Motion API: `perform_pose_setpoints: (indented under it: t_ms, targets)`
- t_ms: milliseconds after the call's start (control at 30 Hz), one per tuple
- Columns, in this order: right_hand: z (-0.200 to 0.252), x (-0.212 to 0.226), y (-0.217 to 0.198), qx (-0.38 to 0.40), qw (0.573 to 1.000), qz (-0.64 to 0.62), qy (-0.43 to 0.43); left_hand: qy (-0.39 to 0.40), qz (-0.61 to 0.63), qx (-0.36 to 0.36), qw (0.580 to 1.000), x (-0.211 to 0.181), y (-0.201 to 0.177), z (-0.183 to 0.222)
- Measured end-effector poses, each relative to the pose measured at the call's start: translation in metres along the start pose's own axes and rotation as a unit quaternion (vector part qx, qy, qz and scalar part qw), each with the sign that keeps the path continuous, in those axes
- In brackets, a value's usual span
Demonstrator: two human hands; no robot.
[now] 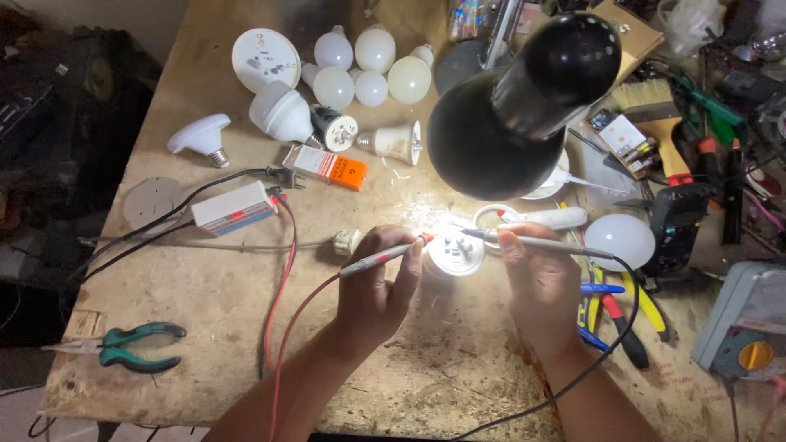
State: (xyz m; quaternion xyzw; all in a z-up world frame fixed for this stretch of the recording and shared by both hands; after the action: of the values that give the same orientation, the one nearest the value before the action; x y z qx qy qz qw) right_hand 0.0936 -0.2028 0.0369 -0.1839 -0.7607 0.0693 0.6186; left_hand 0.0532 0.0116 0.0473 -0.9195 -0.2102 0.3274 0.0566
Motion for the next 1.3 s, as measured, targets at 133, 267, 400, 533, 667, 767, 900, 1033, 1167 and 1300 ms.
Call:
perform_pose_setpoints:
  t_ms: [133,267,400,533,667,767,900,1033,1167,1300]
  targets:
    - [0.000,0.004,0.002,0.026,0.999,-0.020,0.002,-0.017,-0.020,-0.001,1.000,-0.001,-0.001,0.001]
    - [0.001,0.003,0.008,0.048,0.998,-0.045,-0.005,-0.017,-0.026,0.006,1.000,-0.004,0.001,0.000]
    - [0.001,0.002,0.006,0.061,0.997,-0.041,-0.020,-0.025,-0.027,0.004,0.999,-0.003,0.002,0.001]
    - [0.000,0.000,0.007,0.072,0.996,-0.049,-0.022,-0.032,-0.027,0.002,0.999,0.000,0.003,0.003]
    - [-0.002,0.003,0.004,0.074,0.996,-0.041,-0.030,-0.025,-0.032,0.002,0.999,0.000,0.002,0.003]
    - [-0.002,0.003,0.005,0.064,0.996,-0.043,-0.038,-0.023,-0.033,-0.002,0.999,0.001,0.004,0.004]
    - [-0.003,0.001,0.005,0.068,0.997,-0.027,-0.030,-0.026,-0.029,-0.003,0.999,0.002,0.003,0.005]
    - [-0.002,0.003,0.005,0.074,0.996,-0.038,-0.029,-0.028,-0.030,0.002,0.999,0.001,0.002,0.004]
    - [-0.004,0.001,0.005,0.064,0.997,-0.036,-0.021,-0.025,-0.027,0.001,0.999,0.002,0.003,0.004]
    - [-0.004,-0.015,0.008,0.066,0.995,-0.069,-0.012,-0.021,-0.025,-0.002,0.999,-0.002,0.003,0.002]
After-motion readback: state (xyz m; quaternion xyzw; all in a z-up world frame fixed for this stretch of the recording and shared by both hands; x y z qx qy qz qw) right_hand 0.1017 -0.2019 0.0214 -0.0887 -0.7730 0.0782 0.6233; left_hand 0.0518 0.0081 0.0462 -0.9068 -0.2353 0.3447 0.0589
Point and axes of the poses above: each hand's wrist, its own z-axis away from the middle knuckle, its own y-axis out of the palm, x = y × z, the point moved 7 cm from there along -z, towards the middle knuckle, and after that the axes turned 9 degrees about y, right-handed, at the moved point
